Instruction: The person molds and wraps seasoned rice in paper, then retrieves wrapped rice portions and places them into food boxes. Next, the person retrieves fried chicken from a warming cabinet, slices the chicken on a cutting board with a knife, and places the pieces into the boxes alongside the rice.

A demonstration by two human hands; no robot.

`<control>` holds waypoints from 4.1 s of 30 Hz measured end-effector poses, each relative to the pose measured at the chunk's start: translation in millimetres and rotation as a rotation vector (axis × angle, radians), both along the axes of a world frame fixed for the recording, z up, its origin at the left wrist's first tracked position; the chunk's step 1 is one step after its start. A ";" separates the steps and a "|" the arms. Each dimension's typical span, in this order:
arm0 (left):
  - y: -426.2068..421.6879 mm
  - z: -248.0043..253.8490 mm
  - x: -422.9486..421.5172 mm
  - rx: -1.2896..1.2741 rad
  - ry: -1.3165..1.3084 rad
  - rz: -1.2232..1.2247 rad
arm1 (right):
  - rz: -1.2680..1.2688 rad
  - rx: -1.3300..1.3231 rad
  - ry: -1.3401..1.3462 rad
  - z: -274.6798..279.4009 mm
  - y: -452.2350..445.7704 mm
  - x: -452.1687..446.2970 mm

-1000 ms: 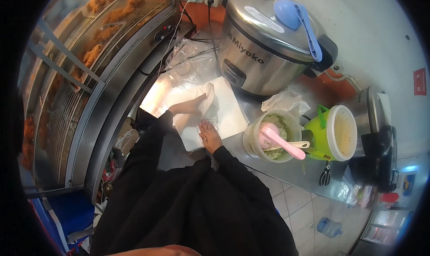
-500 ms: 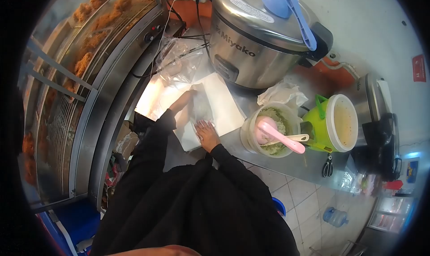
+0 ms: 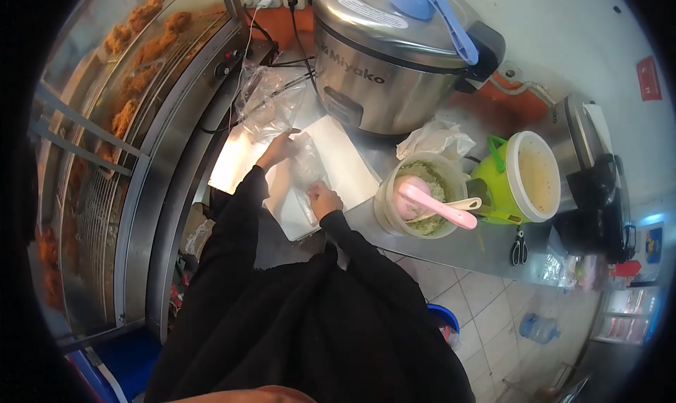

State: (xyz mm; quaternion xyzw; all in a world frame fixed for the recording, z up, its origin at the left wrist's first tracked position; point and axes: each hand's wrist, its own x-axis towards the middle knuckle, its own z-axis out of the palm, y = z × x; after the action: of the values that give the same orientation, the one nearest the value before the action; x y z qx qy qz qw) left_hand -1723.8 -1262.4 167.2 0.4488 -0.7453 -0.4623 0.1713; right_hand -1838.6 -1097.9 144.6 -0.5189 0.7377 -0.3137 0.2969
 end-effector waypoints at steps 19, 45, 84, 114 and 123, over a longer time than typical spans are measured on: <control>-34.5 48.3 25.2 0.384 0.228 -0.245 | 0.320 -0.069 0.085 12.4 14.2 -6.6; -16.4 -4.9 -22.3 -0.425 -0.398 -0.848 | 0.235 0.146 0.215 7.0 -10.6 4.2; 143.0 50.1 34.6 0.756 0.725 -0.164 | 0.085 -1.035 -0.148 92.8 12.8 -12.4; 415.6 46.0 -22.3 -0.490 -0.485 1.132 | 0.871 0.821 -1.215 72.1 150.2 -6.0; 521.5 70.5 6.8 -0.547 0.126 1.617 | 1.154 1.323 -1.184 102.9 235.6 87.1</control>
State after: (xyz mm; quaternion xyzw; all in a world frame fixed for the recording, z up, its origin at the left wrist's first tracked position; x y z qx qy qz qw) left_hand -1717.0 -740.9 237.7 0.7589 -0.2705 -0.0257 0.5918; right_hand -1751.5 -862.3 247.5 -0.2903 0.1411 0.1362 0.9366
